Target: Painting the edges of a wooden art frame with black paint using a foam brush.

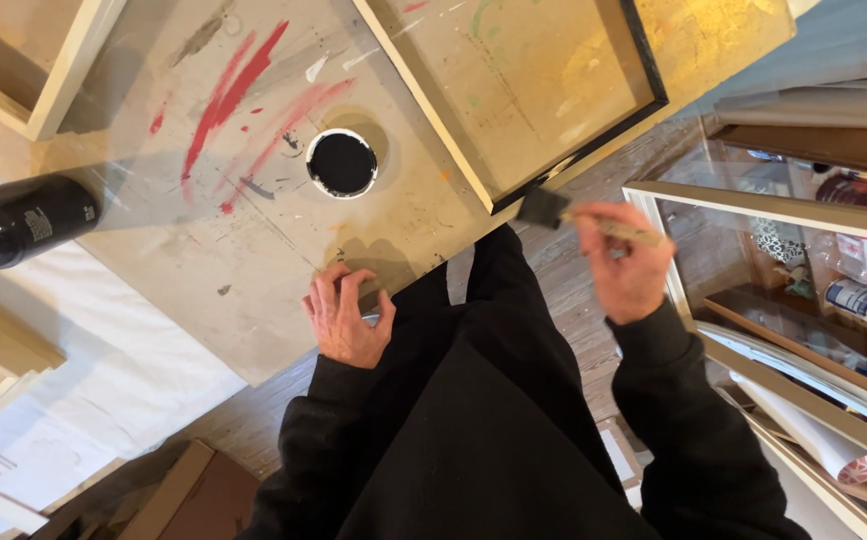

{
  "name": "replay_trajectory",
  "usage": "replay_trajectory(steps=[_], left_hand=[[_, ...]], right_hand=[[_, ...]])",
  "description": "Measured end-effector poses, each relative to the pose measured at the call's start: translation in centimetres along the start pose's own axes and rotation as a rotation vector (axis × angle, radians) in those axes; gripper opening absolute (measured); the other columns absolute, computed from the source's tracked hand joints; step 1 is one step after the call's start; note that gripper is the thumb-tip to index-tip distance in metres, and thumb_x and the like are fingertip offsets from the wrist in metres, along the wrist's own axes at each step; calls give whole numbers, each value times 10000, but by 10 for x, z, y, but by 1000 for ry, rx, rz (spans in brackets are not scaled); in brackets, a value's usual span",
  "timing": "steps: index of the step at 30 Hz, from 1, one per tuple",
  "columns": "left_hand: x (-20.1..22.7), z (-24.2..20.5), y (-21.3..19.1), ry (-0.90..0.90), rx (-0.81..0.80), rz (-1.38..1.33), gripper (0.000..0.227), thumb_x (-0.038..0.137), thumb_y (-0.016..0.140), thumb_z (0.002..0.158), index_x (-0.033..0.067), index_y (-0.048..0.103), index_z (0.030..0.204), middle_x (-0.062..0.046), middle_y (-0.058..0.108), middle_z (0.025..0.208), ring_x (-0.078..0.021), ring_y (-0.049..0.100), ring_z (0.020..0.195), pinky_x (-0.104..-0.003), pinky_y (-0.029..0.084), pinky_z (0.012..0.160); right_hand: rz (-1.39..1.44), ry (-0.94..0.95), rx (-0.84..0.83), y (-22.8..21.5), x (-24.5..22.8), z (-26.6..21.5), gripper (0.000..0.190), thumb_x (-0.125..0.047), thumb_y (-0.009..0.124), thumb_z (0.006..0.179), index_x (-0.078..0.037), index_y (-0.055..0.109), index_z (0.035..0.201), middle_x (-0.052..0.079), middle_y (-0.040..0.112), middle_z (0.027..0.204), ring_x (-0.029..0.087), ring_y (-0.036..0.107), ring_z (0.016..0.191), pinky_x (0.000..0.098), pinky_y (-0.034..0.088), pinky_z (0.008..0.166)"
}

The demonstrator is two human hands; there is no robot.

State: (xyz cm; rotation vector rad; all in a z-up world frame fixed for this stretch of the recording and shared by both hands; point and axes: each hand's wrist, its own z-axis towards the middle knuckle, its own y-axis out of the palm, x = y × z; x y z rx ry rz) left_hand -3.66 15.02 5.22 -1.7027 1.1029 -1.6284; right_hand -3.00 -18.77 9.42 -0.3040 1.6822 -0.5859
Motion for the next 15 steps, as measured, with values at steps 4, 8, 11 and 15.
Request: replay_trajectory(steps=[4,8,11,15], left_hand=[[-1,0,1,-10,-11,14,334,171,777,807,123,647,1112,-89,537,1190,-309,529,1135,-478,381,979],[-1,-1,2,-11,-19,11,329,169,771,810,123,641,1110,-92,530,1198,-308,526,1144,-479,381,992],[-1,0,3,-15,-17,5,324,171,770,808,128,645,1104,-93,533,1203,-311,529,1141,-474,381,984],[1,1,0,-11,-7,18,324,167,773,808,124,649,1106,-87,542,1200,-314,531,1144,-474,379,984]], right_hand=[[75,166,99,-19,18,11,91,-44,632,1078,-15,683,1148,9,666,834,49,612,617,205,470,457],[72,111,101,-16,7,8,91,-52,643,1105,5,680,1165,42,661,901,68,609,681,219,461,530],[102,35,13,-10,5,5,109,-60,644,1092,9,679,1169,52,642,925,79,617,708,225,480,542],[100,153,74,-23,21,16,107,-67,634,1083,0,678,1154,31,649,904,60,598,637,213,483,468]])
